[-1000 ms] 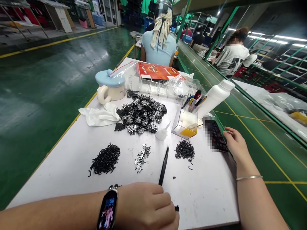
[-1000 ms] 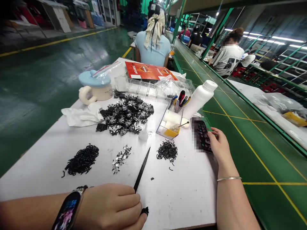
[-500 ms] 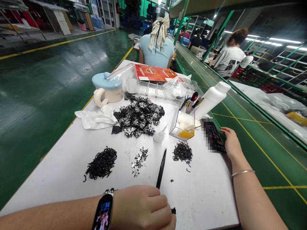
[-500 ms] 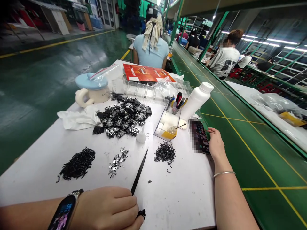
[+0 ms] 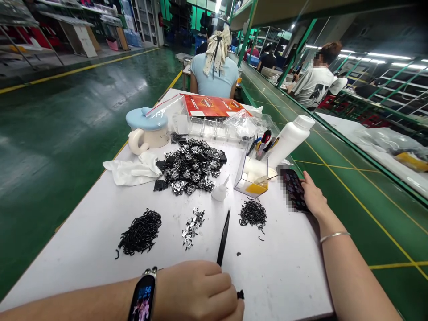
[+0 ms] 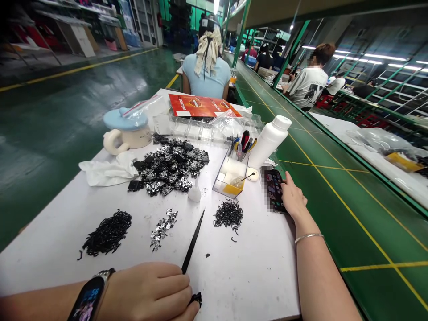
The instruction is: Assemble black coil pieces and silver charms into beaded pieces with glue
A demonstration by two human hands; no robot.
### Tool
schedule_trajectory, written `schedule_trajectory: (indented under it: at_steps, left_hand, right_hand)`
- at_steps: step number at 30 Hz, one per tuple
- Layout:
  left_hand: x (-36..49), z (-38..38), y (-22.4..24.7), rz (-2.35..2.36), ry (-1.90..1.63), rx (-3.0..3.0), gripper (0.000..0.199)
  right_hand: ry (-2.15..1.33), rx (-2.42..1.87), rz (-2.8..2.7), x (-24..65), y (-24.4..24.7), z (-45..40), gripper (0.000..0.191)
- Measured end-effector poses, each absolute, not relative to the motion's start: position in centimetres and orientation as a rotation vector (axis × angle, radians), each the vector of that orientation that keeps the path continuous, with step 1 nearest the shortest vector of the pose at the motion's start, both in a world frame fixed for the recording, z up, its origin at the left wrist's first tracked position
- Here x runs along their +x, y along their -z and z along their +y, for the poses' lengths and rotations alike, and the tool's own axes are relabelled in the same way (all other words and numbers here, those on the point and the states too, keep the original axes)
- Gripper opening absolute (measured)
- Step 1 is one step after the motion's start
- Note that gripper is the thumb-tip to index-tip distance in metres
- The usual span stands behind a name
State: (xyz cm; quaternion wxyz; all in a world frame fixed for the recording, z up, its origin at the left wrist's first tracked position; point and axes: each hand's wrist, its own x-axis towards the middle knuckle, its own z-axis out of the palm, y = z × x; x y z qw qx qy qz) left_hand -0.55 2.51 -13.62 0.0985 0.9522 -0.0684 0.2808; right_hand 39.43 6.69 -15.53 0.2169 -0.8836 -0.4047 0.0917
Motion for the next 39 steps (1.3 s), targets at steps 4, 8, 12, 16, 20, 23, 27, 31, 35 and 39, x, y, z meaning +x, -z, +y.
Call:
schedule_trajectory:
  at_steps: [4, 8, 12, 16, 20, 23, 27, 31, 35, 39]
  left_hand:
    - [-0.5, 2.6, 13.5, -0.195, -0.813, 2.827, 0.016]
    - [-0.6, 2.5, 13.5, -0.182, -0.802, 2.826, 0.017]
    - [-0.7, 2.5, 13.3, -0.210, -0.813, 2.792, 0.020]
    - [-0.6, 2.3, 13.0, -0.159, -0.915, 2.740, 0.017]
    - [-0.4, 1.5, 13.3, 0.057, -0.976, 2.453, 0.017]
    - [-0.4, 0.8, 13.5, 0.239, -0.949, 2.178, 0.023]
    - [-0.4, 0.1, 13.6, 0.297, -0.976, 2.099, 0.022]
    - [-0.5, -0.1, 13.5, 0.209, -1.020, 2.207, 0.017]
    - [-0.5, 0.1, 13.3, 0.079, -1.008, 2.302, 0.019]
    - [-0.5, 0.3, 13.4, 0.088, -1.034, 2.318, 0.017]
  right_hand:
    - [-0.237, -2.418, -1.126, 39.1, 15.4, 6.0, 0.054]
    - [-0.155, -2.374, -1.123, 39.0, 15.8, 5.4, 0.056]
    - [0.037, -2.244, -1.147, 38.8, 15.9, 5.0, 0.051]
    - [0.408, -1.872, -1.174, 37.0, 14.2, 4.0, 0.050]
    - [0.579, -1.468, -1.293, 31.8, 11.8, 2.5, 0.036]
    - [0.325, -1.270, -1.748, 25.7, 10.6, 2.0, 0.018]
    - [-0.392, -1.078, -2.385, 18.0, 10.7, 2.6, 0.018]
    - [-0.641, -1.091, -2.527, 14.2, 11.8, 3.5, 0.012]
    - [-0.486, -1.069, -2.536, 13.2, 13.3, 4.0, 0.005]
    - [-0.465, -1.079, -2.484, 12.7, 14.1, 3.9, 0.009]
